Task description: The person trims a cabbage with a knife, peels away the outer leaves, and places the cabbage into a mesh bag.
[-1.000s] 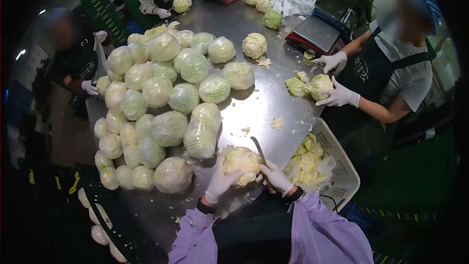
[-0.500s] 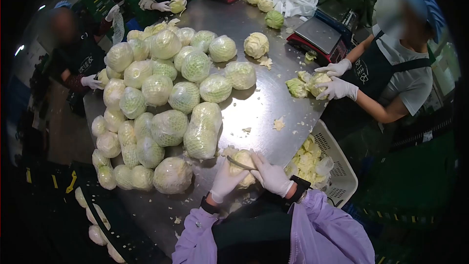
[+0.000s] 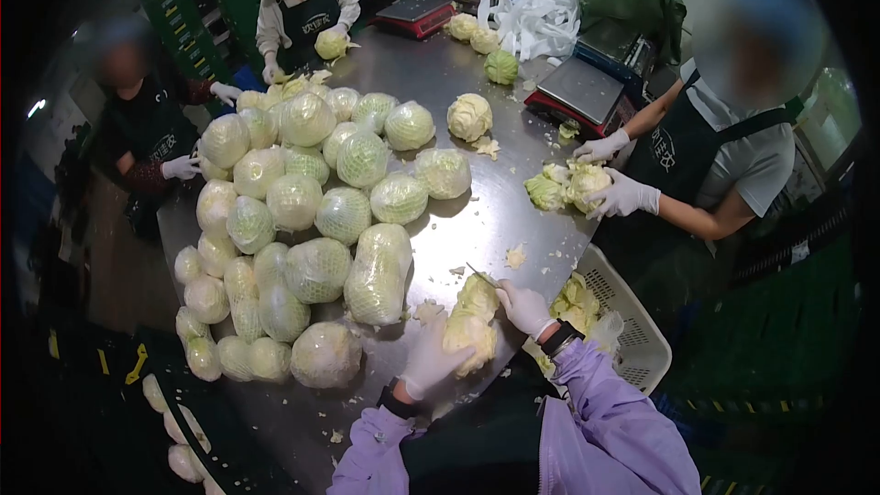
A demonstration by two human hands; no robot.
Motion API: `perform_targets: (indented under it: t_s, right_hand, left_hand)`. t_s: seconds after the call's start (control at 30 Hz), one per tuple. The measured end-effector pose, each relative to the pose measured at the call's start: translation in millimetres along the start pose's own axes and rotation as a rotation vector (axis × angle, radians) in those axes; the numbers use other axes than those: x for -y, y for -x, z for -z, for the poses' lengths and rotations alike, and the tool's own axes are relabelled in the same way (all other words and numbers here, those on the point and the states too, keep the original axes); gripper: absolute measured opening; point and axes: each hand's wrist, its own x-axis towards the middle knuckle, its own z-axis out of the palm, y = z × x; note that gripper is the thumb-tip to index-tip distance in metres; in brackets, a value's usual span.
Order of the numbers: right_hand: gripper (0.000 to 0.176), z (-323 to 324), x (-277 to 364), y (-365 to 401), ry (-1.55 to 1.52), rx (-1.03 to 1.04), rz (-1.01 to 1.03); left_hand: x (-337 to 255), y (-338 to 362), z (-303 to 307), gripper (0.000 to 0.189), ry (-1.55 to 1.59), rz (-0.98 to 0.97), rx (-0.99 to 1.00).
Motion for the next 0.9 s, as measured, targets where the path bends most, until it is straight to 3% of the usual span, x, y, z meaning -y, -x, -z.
perform_targets:
  t_s: [0.07,0.13,0.17,0.23,0.33,0.47,0.57,0.63,0.73,0.83,0.9]
  right_hand:
    - [0.029,-11,-16,-9,0.049,-0.016,0.020]
    - [0.042,-1,-2,-7,-0.588,0.292,-0.295]
    - [0.042,1,9,1,-0.594,0.299,-0.294]
    - [0.057,2,33,25,-0.659,0.186,-0.225]
    - [0.064,-18,49,66,-0.268,-0.009,0.154]
    - [0.061,-22,58,76,-0.239,0.004,0.129]
    - [0.056,-25,41,66,-0.259,0.012,0.156]
    - [0.051,-28,26,59,-0.491,0.020,0.155]
    - [0.052,-2,50,69,-0.391,0.137,0.101]
    - [0.060,3,57,64,-0.299,0.205,0.030]
    - [0.061,4,49,57,-0.451,0.333,-0.017]
  left_hand:
    - [-8,4,10,0.083,-0.002,-0.092,-0.009]
    - [-11,10,19,0.080,0.320,-0.048,0.061]
    - [-6,16,15,0.080,0.316,-0.040,0.059]
    - [12,29,-1,0.077,0.527,0.094,-0.146]
    - [22,38,-20,0.074,0.409,0.082,-0.339]
    - [1,43,-24,0.069,0.466,0.098,-0.348]
    - [3,44,-23,0.064,0.268,0.071,-0.439]
    - [-14,44,-10,0.059,0.500,0.070,-0.334]
    - [-23,47,-11,0.056,0.568,0.061,-0.333]
    - [-31,46,-6,0.056,0.462,0.024,-0.214]
    - [-4,49,-20,0.063,0.237,0.007,-0.294]
